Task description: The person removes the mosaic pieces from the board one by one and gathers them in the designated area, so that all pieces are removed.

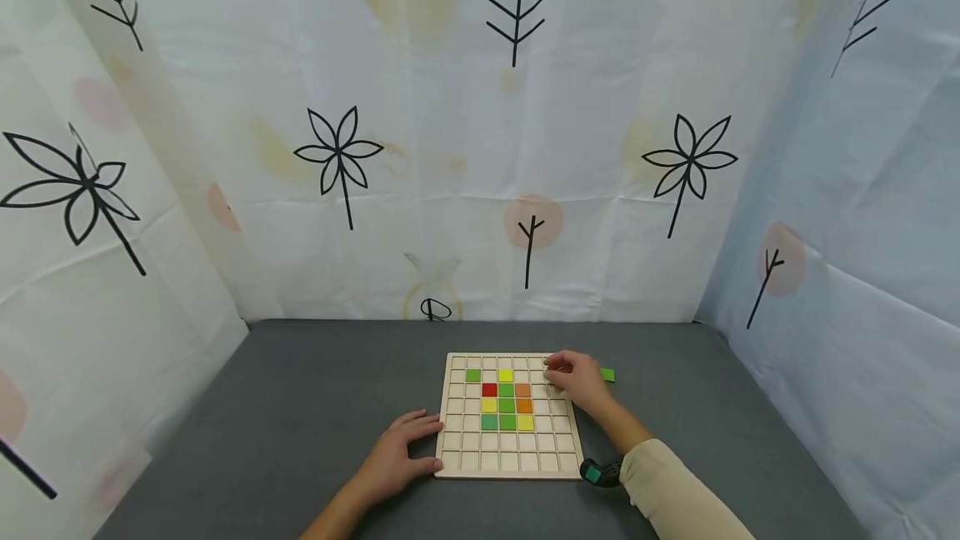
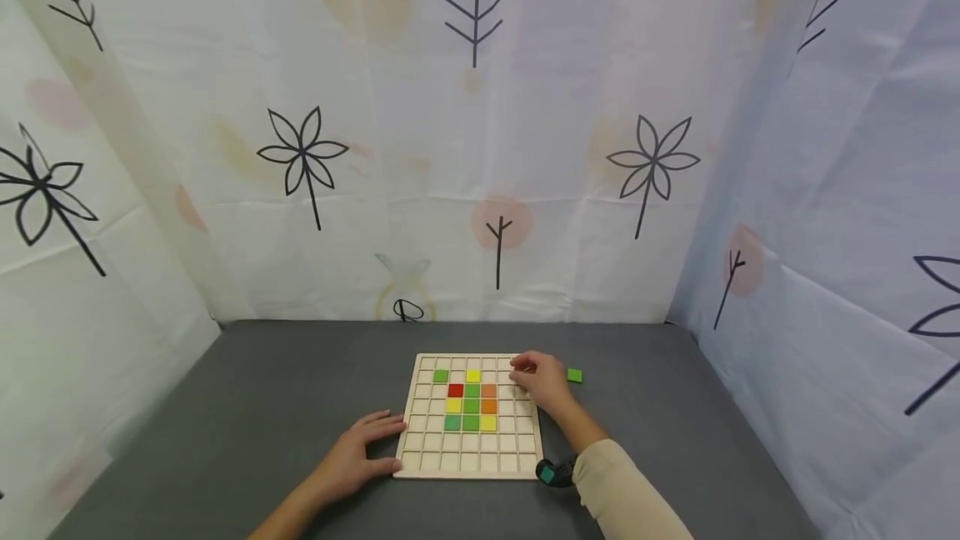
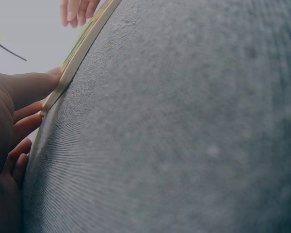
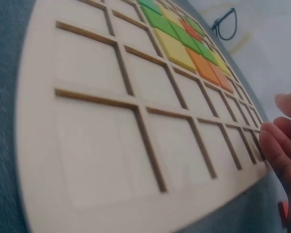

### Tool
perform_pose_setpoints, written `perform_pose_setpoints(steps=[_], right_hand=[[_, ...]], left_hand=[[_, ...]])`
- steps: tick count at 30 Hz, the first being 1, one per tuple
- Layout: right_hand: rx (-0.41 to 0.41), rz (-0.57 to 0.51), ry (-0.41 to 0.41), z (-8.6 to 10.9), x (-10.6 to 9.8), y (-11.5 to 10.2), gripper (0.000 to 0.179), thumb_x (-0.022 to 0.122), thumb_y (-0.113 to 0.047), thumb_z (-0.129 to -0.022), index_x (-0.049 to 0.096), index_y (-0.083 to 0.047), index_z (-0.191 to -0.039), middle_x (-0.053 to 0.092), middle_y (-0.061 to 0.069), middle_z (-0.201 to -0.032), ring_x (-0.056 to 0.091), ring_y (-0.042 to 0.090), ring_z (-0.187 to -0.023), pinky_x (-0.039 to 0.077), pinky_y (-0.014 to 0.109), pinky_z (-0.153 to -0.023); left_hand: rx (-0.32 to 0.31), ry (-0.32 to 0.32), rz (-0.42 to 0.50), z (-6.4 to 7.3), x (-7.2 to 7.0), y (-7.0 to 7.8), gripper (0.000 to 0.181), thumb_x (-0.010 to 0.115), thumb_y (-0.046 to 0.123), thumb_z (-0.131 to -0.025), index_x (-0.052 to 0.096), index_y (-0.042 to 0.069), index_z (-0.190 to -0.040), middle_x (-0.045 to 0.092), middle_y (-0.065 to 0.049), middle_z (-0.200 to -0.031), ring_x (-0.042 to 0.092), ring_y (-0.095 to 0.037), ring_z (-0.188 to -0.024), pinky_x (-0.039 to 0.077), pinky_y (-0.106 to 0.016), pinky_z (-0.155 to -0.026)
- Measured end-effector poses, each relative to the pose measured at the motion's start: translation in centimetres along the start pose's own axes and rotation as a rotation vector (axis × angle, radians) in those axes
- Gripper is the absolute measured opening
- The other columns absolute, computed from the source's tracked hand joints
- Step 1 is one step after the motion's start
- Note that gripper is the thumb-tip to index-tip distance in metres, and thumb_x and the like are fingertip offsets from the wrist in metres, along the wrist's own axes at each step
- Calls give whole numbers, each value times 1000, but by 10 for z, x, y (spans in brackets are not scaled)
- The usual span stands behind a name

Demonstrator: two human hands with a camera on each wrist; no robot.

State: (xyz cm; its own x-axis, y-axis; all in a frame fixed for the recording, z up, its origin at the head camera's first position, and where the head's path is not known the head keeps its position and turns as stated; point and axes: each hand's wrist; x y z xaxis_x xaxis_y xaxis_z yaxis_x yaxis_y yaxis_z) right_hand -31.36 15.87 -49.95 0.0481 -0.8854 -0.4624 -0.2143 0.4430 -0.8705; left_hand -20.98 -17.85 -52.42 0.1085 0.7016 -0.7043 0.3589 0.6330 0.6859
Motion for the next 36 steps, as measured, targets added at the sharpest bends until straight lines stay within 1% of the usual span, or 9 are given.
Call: perform_pose_setpoints(steps=[4,8,11,14,19,24,28,33,36], right_hand=[[-7,27,29,1,9,0,17,73,-4,-85,70,0,-102,68,1,-85,64,19,-70,53,32,-60],[-35,38,22,3,15,-1,15,74,-5,-85,71,-3,-100,68,0,-87,63,16,-76,53,30,-62],[-44,46,7,3,18,-1,13,74,-5,-85,70,-4,-97,67,-1,-86,62,16,-76,52,30,-64],[-48,78,-12,4,20,-2,12,74,-7,-85,70,-6,-96,66,-2,-85,61,16,-76,52,32,-66],[-78,128,-66,5,24,-3,14,75,-10,-86,70,-6,-98,66,-2,-88,61,15,-78,52,32,-70],[-97,159,-91,5,28,-2,14,77,-10,-84,72,-7,-96,63,-1,-89,56,14,-76,50,30,-69],[-124,210,-100,4,30,-2,11,77,-11,-84,72,-8,-92,60,-2,-88,53,14,-75,49,30,-68],[-124,277,-133,2,30,-7,9,77,-11,-83,72,-9,-89,56,-2,-84,50,15,-72,46,30,-65],[-107,317,-162,-1,29,-11,8,77,-11,-83,71,-10,-88,53,-2,-81,48,15,-72,44,31,-65]], left_hand=[[-8,-7,1,0,0,1,56,81,34,-77,67,9,-125,59,-2,-133,42,-33,-132,36,-58,-100],[-4,-6,6,0,-1,2,56,81,33,-77,67,9,-125,60,-3,-132,42,-34,-131,36,-58,-100],[0,-6,10,0,-1,2,56,82,34,-76,67,10,-125,60,-3,-132,42,-34,-131,36,-59,-100],[5,-4,8,0,-1,2,57,82,34,-76,67,10,-125,60,-4,-132,43,-34,-131,36,-58,-100],[6,-8,10,0,-1,1,57,82,34,-76,67,11,-125,60,-3,-132,42,-35,-131,36,-58,-99],[11,-10,18,0,-1,0,57,82,34,-76,67,10,-125,60,-4,-132,42,-35,-131,35,-60,-100],[12,-5,12,0,-1,0,58,82,34,-76,67,10,-125,60,-4,-131,42,-34,-131,36,-59,-100],[12,-7,9,0,-2,-1,58,82,35,-76,67,10,-126,60,-4,-132,42,-34,-131,36,-59,-99],[10,-11,12,0,-2,-1,58,81,36,-77,66,10,-126,60,-3,-132,42,-34,-132,36,-60,-99]])
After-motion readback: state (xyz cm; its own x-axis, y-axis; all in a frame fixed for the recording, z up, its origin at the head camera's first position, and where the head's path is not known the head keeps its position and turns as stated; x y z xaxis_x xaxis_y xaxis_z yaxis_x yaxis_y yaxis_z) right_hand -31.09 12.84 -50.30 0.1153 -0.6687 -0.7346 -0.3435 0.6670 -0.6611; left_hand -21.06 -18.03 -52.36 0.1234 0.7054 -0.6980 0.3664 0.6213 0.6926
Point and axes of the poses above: each hand's wrist, its own z-axis away from the middle knuckle, its own x-axis out of the palm, y = z × x
